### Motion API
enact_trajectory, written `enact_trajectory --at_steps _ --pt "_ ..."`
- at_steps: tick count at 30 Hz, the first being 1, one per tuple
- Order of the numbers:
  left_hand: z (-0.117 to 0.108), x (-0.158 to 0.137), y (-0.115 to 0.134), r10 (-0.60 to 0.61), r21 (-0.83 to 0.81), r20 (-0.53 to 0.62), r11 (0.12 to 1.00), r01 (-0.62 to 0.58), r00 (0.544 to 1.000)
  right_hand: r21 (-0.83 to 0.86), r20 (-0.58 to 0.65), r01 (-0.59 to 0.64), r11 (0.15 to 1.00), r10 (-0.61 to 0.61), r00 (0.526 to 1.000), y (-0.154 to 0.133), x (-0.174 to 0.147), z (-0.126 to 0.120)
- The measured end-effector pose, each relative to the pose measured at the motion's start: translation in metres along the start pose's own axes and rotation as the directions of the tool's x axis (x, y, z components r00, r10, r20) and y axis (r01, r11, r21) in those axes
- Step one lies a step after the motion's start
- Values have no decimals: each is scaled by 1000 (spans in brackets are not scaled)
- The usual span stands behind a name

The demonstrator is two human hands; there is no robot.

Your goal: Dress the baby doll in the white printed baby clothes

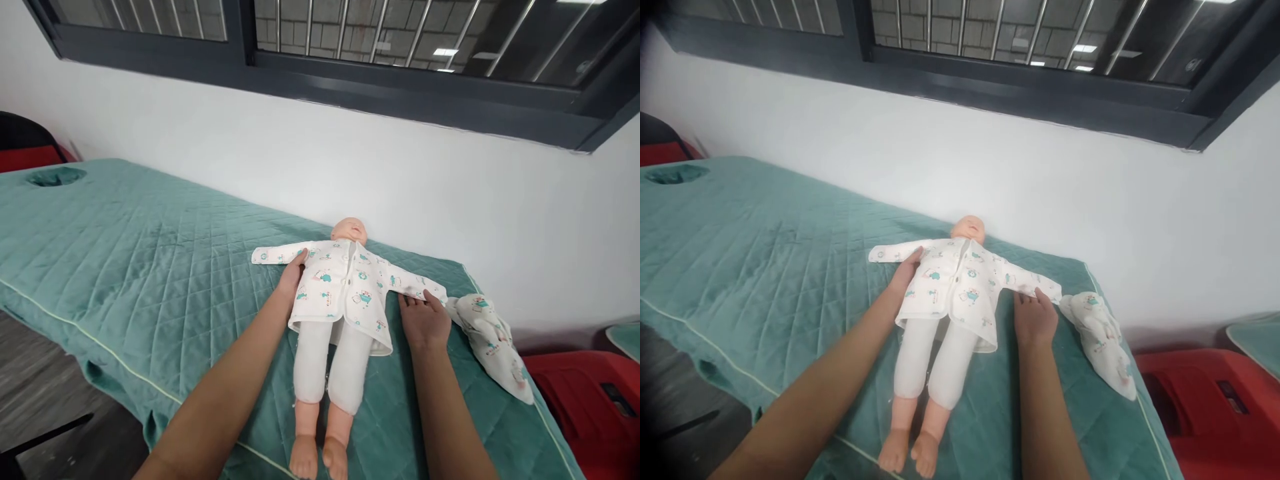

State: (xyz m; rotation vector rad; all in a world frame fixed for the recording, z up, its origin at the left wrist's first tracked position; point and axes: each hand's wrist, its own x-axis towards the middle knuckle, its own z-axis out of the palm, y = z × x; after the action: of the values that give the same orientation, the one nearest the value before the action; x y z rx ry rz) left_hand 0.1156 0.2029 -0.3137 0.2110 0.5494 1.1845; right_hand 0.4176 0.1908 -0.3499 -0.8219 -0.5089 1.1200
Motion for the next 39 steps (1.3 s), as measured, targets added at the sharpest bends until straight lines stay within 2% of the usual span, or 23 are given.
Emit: enact_trajectory --at_steps 3,6,10,13,18,23,29,39 --pt "-7 3 4 59 -57 43 997 -57 997 2 -41 -57 998 57 998 -8 3 -5" --pt "-17 7 12 248 -118 -55 960 -253 967 14 -67 -55 998 55 996 -15 3 -7" --pt "-28 11 26 484 -127 -300 834 -538 822 34 -107 -29 999 32 994 -19 -1 -3" --pt "-33 12 32 556 -105 -386 766 -634 736 12 -155 28 1000 -26 988 -19 -5 3" --pt "-33 9 33 578 -92 -407 745 -661 708 -126 -179 78 989 -100 979 -18 -9 8" --pt "-29 7 32 596 -73 -419 730 -679 685 -160 -221 47 986 -83 972 -14 -5 4" --pt "-31 8 31 664 47 -466 679 -733 585 -130 -219 47 990 -75 973 -12 3 -1" --pt "-38 8 36 718 156 -494 628 -762 490 -123 -244 65 990 -94 965 -11 0 2"
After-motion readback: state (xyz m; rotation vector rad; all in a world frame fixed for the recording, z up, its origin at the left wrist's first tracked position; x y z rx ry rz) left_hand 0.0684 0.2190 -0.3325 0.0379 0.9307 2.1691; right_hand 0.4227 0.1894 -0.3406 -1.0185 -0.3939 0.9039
